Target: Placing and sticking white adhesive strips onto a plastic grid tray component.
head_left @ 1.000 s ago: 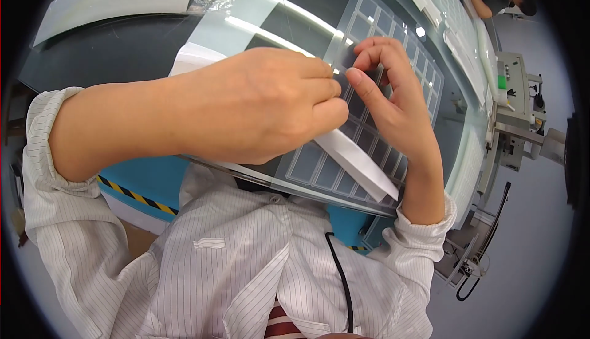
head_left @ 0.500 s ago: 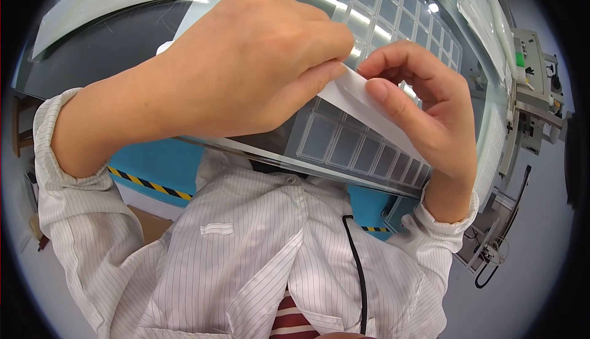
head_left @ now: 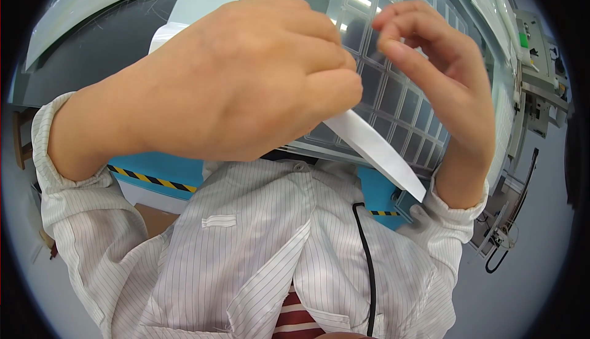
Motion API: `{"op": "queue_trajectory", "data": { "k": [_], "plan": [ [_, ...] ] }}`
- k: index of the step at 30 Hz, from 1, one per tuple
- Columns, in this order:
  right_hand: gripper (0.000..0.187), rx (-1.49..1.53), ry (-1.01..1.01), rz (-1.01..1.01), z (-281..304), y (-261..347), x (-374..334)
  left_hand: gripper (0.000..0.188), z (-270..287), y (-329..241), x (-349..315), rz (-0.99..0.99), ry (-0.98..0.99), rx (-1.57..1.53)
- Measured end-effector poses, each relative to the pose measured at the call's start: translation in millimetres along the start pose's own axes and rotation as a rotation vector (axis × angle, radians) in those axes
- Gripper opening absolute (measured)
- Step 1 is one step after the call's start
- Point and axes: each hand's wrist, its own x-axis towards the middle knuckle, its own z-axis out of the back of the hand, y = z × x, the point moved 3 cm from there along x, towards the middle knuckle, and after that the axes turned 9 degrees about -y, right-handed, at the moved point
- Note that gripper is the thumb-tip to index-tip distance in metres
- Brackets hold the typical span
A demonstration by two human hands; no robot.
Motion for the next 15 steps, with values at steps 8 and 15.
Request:
{"op": "queue_trajectory", "data": {
  "k": [8,15],
  "plan": [
    [0.007,-0.018,0.026,-0.239,-12,20,7,0.022,-13,6,-2,-0.093,0.044,0.053],
    [0.008,-0.058,0.041,-0.186,-16,17,7,0.022,-11,5,-1,-0.083,0.107,0.067]
  ]
}}
